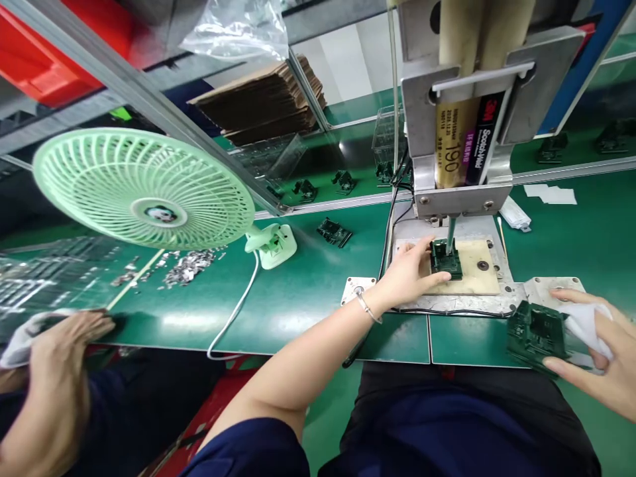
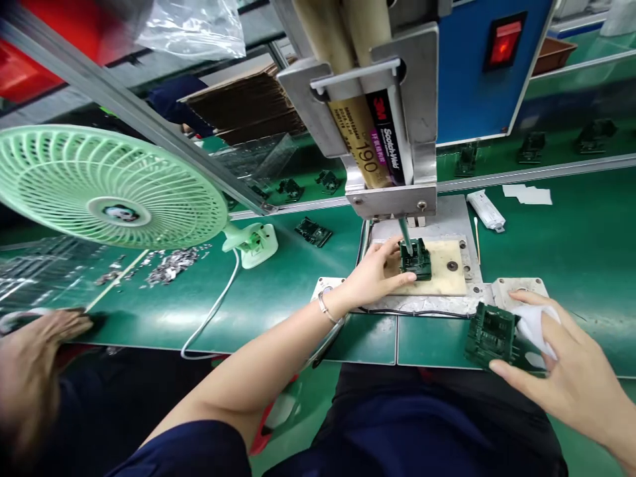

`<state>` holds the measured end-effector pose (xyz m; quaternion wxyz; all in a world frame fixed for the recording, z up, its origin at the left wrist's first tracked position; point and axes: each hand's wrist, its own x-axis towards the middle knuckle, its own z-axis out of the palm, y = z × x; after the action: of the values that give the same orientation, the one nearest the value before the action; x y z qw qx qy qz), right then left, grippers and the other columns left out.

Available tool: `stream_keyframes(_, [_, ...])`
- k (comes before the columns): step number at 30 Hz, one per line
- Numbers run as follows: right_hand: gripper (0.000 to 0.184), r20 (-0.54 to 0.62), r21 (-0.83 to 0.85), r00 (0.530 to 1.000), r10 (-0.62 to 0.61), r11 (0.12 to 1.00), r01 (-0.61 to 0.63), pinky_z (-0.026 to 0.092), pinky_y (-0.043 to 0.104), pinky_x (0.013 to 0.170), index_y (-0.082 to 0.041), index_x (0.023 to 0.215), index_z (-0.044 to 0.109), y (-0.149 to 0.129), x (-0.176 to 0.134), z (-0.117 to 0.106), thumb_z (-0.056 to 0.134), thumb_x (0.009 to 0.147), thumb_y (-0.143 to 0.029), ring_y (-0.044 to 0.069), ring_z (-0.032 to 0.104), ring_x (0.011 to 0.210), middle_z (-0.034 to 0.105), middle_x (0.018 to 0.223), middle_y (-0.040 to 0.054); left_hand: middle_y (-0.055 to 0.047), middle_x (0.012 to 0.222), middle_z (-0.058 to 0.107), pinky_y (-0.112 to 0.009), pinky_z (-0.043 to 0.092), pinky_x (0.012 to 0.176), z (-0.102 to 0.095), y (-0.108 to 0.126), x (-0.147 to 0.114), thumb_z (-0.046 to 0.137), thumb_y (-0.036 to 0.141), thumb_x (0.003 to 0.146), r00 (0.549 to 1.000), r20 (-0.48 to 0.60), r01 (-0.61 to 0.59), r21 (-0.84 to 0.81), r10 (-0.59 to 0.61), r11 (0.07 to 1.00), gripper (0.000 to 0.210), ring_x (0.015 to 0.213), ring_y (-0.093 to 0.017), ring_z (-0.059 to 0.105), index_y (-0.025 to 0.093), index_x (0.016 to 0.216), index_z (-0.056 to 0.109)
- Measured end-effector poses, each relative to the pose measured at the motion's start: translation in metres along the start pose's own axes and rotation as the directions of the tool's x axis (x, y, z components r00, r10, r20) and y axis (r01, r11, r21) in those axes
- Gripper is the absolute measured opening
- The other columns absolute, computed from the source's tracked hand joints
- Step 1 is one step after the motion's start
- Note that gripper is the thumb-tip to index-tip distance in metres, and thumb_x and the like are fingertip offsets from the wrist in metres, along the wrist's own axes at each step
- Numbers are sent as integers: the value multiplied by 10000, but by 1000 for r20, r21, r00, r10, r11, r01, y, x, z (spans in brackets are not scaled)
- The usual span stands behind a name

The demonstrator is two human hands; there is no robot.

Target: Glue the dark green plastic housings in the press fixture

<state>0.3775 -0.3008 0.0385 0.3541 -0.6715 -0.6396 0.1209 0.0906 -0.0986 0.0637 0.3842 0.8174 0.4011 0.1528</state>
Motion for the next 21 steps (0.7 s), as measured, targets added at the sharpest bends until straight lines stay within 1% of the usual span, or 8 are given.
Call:
stream_keyframes(3, [407, -14, 87, 999, 46, 995, -45, 511, 495, 406, -349, 712, 488, -12, -2, 8, 783, 650, -623, 377, 711, 812, 710, 1220, -17, -162, 1458, 577, -597, 299, 1206, 0, -1, -12, 724, 552, 857, 1000, -15, 19, 90, -18, 996, 851, 1378, -366, 431, 237, 1566, 374])
stream_keyframes(5, [333, 10, 102, 995, 98, 990, -98, 445, 456, 319, -416, 820, 574, -10, -6, 10, 774, 655, -625, 277, 605, 534, 713, 1208, -17, -182, 1592, 445, -631, 257, 1219, 0, -1, -14, 775, 618, 784, 999, -14, 34, 94, -33, 995, 1010, 1454, -400, 355, 235, 1596, 311])
stream_keyframes(7, [349, 24, 95, 992, 122, 988, -124, 435, 458, 306, -498, 961, 607, -7, -11, 11, 751, 674, -634, 193, 445, 397, 712, 1193, -22, -197, 1665, 324, -641, 262, 1220, -1, -2, -10, 839, 650, 691, 999, -45, 21, 41, -19, 999, 1192, 1507, -423, 301, 235, 1625, 224])
stream_keyframes(9, [410, 17, 74, 993, 121, 990, -122, 440, 472, 325, -544, 1068, 594, -4, -13, 10, 726, 694, -648, 170, 378, 374, 707, 1185, -18, -190, 1646, 367, -608, 307, 1218, -2, -2, -1, 850, 619, 700, 996, -68, -51, -20, 49, 999, 1153, 1501, -404, 352, 242, 1615, 258])
stream_keyframes(12, [413, 0, 8, 996, 86, 996, -86, 399, 472, 351, -518, 1111, 569, -2, -17, 8, 693, 739, -647, 181, 357, 392, 691, 1230, -3, -153, 1467, 589, -522, 436, 1160, -7, -1, 11, 774, 523, 833, 988, -25, -154, -32, 153, 988, 757, 1355, -337, 556, 233, 1480, 509])
stream_keyframes(14, [341, -10, -21, 998, 66, 998, -66, 377, 460, 367, -456, 1025, 558, -1, -19, 7, 690, 764, -630, 203, 406, 428, 684, 1259, -5, -139, 1337, 675, -484, 501, 1104, -12, 2, 16, 765, 476, 853, 984, 6, -175, 7, 175, 984, 603, 1222, -306, 649, 203, 1372, 622])
stream_keyframes(17, [323, -27, -44, 999, 38, 998, -39, 406, 445, 387, -379, 914, 511, -1, -20, 2, 685, 791, -622, 213, 493, 491, 671, 1294, -9, -134, 1268, 710, -476, 522, 1098, -18, 10, 19, 822, 431, 802, 983, 18, -182, 80, 181, 980, 578, 1169, -302, 679, 165, 1297, 683])
stream_keyframes(21, [395, -65, -145, 995, -74, 987, 64, 394, 380, 359, -338, 1053, 554, -2, -15, -3, 609, 864, -681, 128, 379, 427, 684, 1239, 41, -137, 1301, 702, -452, 526, 1108, -17, 18, 22, 838, 346, 784, 986, 9, -165, 130, 165, 978, 551, 1210, -301, 675, 138, 1274, 699])
